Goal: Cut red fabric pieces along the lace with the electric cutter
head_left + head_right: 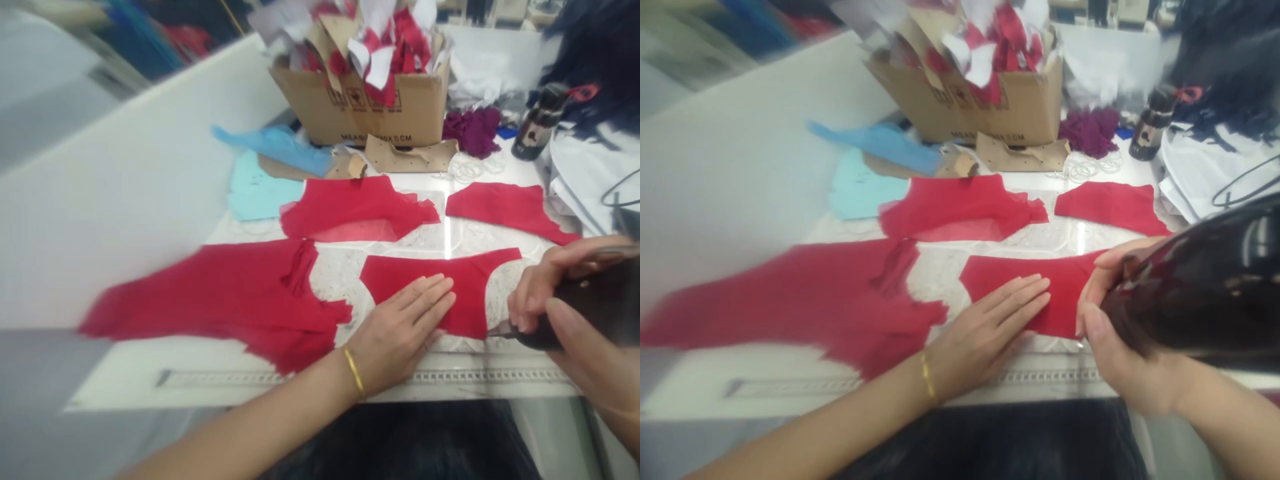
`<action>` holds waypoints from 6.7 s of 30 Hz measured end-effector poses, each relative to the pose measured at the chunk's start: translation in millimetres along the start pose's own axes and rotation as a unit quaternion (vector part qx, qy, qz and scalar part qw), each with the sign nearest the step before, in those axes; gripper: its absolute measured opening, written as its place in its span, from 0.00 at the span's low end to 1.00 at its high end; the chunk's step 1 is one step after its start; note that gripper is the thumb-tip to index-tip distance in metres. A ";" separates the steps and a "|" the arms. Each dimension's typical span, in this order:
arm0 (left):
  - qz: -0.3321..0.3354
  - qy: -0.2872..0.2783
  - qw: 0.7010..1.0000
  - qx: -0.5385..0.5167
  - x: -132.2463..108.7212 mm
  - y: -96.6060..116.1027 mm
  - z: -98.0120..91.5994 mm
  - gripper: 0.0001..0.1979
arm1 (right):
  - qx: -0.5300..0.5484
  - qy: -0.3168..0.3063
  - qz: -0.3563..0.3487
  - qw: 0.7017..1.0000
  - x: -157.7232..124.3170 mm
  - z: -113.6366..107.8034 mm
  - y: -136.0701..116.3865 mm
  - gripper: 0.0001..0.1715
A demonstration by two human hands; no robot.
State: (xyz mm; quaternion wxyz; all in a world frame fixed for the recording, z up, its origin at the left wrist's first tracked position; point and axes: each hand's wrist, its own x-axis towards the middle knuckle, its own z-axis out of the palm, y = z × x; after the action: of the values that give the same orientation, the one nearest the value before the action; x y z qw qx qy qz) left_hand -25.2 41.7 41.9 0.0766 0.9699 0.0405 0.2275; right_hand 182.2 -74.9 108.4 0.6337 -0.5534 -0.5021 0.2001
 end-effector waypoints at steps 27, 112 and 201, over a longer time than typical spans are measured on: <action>-0.073 0.122 0.990 0.011 -42.3 -32.3 1.8 0.19 | 0.046 -0.023 -0.076 0.996 2.7 123.6 7.7 0.14; -0.041 0.132 0.983 0.121 -65.8 -20.7 -5.2 0.18 | 0.169 0.038 -0.082 0.981 78.7 173.7 32.4 0.13; 0.064 0.105 0.990 0.065 -38.1 0.7 -18.7 0.09 | 0.181 -0.005 -0.106 0.978 49.5 126.1 20.0 0.15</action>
State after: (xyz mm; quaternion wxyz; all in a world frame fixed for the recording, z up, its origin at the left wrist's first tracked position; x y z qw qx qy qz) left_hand -67.6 39.1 41.9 -0.0059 0.9441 0.0013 0.3297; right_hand 100.6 34.4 96.1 0.7389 -0.3718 -0.5164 0.2218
